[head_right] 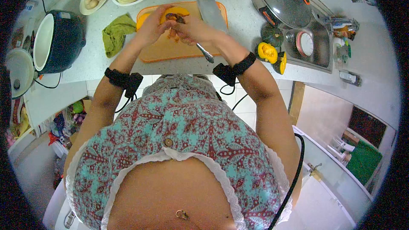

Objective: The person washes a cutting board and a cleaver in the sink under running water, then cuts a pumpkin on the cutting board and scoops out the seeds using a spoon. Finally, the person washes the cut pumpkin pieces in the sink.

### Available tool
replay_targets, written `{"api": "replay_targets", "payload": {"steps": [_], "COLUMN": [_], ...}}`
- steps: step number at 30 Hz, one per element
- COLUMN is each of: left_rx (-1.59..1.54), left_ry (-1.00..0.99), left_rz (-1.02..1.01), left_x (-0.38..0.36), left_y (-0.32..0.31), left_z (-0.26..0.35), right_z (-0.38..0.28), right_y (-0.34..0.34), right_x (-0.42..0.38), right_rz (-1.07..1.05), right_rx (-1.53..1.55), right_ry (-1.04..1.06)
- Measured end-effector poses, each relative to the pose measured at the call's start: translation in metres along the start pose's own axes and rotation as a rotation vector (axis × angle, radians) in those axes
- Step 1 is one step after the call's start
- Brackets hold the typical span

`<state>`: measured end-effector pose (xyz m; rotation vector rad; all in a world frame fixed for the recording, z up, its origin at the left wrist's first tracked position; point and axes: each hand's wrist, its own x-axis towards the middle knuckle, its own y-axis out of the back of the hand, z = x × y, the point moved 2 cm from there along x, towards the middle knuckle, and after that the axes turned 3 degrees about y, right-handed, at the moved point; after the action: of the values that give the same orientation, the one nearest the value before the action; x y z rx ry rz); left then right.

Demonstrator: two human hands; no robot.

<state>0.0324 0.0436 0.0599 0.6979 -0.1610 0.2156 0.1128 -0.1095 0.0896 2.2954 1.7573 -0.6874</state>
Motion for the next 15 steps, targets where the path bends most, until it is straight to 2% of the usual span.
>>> {"api": "replay_targets", "payload": {"steps": [1, 3, 4, 6, 7, 9, 13, 15], "left_rx": [0.001, -0.218, -0.217, -0.574, -0.571, -0.431, -0.660, -0.856], "left_ry": [0.001, 0.111, 0.110, 0.290, 0.285, -0.011, 0.062, 0.256], "left_rz": [0.003, -0.191, -0.190, -0.289, -0.281, -0.086, -0.063, -0.156], "left_x": [0.000, 0.003, 0.004, 0.004, 0.007, 0.011, 0.005, 0.000], "left_y": [0.001, 0.001, 0.004, 0.006, 0.005, 0.004, -0.007, -0.012], "left_z": [0.001, 0.005, 0.012, 0.022, 0.018, 0.008, -0.013, -0.024], "right_z": [-0.002, -0.004, -0.004, -0.004, -0.007, -0.012, 0.000, 0.010], "right_y": [0.000, -0.006, -0.008, -0.009, -0.008, -0.008, 0.010, 0.020], "right_x": [0.000, -0.003, -0.005, -0.004, -0.002, -0.005, -0.013, -0.015], "right_rz": [-0.054, -0.101, -0.145, -0.135, -0.125, -0.097, -0.042, 0.000], "right_rx": [0.019, -0.011, -0.039, 0.051, 0.138, 0.215, 0.375, 0.287], "right_ry": [-0.012, -0.022, -0.033, -0.013, 0.010, 0.018, 0.047, 0.034]}}
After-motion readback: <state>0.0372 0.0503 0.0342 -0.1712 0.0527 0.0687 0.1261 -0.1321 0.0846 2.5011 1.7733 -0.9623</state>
